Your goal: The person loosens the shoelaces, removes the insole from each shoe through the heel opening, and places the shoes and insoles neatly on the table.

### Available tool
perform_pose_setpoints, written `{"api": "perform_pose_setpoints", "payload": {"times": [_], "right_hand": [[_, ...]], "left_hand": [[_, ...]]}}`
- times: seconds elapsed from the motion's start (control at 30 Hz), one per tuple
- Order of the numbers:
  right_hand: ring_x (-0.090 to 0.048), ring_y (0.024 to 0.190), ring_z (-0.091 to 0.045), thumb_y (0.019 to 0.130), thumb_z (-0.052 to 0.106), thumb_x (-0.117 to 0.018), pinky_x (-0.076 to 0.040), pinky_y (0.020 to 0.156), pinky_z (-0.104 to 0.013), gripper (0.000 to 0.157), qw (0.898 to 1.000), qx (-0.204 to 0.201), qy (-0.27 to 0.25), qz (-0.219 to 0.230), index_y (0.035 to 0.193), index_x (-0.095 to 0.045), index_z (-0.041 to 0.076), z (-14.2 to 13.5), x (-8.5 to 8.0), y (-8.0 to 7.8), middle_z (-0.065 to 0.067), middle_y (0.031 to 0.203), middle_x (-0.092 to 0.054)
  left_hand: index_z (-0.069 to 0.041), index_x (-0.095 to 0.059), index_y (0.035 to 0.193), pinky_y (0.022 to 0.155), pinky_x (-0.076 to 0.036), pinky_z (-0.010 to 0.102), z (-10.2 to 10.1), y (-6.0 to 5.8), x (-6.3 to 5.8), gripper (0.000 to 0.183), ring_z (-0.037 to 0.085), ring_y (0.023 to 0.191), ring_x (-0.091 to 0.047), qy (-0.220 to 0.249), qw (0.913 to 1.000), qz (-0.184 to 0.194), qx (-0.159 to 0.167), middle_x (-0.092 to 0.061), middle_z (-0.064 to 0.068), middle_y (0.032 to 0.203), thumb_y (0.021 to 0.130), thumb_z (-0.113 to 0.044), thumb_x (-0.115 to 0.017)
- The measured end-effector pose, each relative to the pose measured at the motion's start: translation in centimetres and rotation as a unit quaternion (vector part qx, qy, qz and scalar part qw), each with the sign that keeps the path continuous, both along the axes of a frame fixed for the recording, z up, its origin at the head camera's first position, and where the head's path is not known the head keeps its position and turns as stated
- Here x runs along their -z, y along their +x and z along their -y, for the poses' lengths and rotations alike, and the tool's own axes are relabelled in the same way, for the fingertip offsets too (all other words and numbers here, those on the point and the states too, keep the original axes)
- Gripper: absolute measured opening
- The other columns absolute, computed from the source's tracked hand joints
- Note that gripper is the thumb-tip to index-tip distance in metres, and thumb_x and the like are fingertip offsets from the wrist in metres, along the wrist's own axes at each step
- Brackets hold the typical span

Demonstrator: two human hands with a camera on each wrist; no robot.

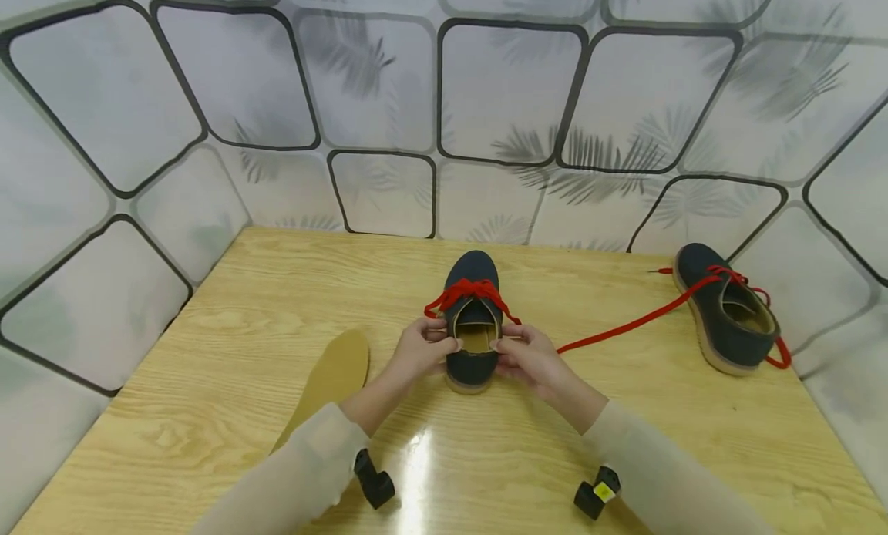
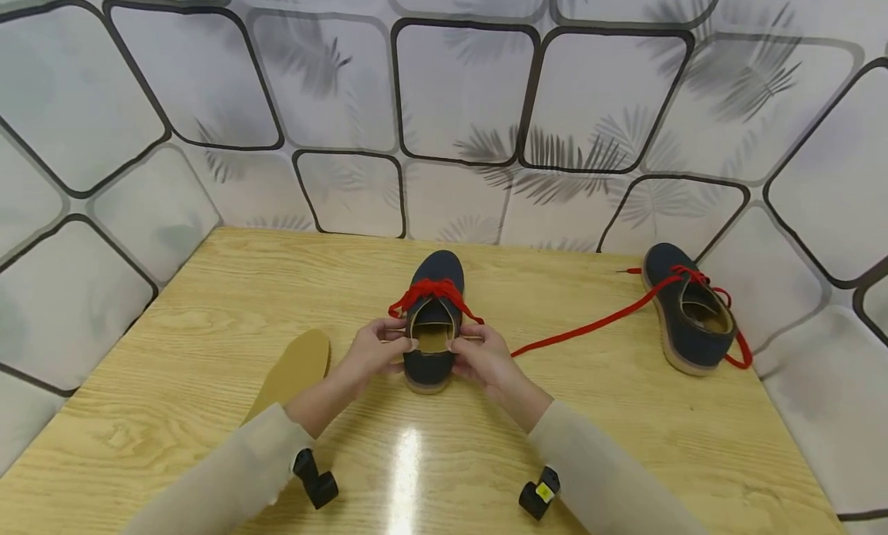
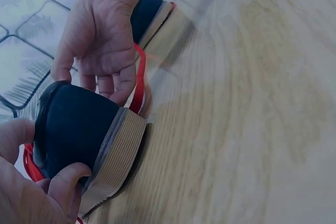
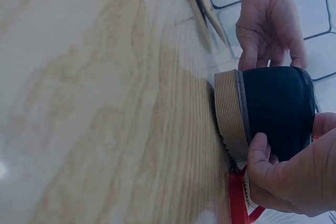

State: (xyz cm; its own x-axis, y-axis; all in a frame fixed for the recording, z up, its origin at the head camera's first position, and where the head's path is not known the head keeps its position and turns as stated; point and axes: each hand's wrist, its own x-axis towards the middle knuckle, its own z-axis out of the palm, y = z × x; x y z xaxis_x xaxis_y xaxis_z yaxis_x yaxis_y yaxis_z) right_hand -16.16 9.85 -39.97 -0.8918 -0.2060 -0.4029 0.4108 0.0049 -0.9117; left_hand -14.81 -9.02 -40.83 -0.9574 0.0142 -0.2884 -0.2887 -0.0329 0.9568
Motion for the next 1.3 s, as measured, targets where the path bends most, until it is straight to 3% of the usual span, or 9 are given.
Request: {"api": "perform_pose_setpoints", "payload": {"times": [0.57, 0.9, 1.3], "right_hand": [[-0.061, 0.077, -0.014, 0.086, 0.004, -0.057, -0.055, 0.074, -0.029, 0.053, 1.000, -0.008, 0.003, 0.001, 0.131, -0.031, -0.009, -2.6, 0.0, 4.1, -0.010, 0.100, -0.055], [-0.061, 0.084, -0.017, 0.085, 0.005, -0.059, -0.055, 0.081, -0.035, 0.059, 0.998, -0.054, -0.026, 0.037, 0.133, -0.027, -0.008, -4.1, -0.4, 4.4, -0.011, 0.103, -0.052], [-0.060, 0.083, -0.015, 0.084, 0.005, -0.059, -0.054, 0.079, -0.034, 0.058, 0.995, -0.058, -0.029, 0.073, 0.131, -0.026, -0.007, -5.1, -0.8, 6.8, -0.006, 0.098, -0.052]], "left_hand": [[0.005, -0.047, 0.124, 0.075, -0.057, 0.041, -2.0, 3.6, 0.4, 0.051, 0.019, 0.090, -0.057, 0.027, 0.9991, 0.001, 0.033, -0.054, 0.016, 0.109, 0.077, -0.003, -0.067], [0.005, -0.046, 0.125, 0.075, -0.057, 0.042, -2.5, 4.7, 0.7, 0.054, 0.019, 0.092, -0.057, 0.042, 0.9983, 0.000, 0.041, -0.054, 0.015, 0.109, 0.076, -0.004, -0.069], [0.007, -0.047, 0.123, 0.071, -0.058, 0.035, -3.1, 6.9, 0.6, 0.054, 0.018, 0.092, -0.059, 0.012, 0.9975, -0.012, 0.069, -0.056, 0.016, 0.110, 0.075, -0.006, -0.070]]}}
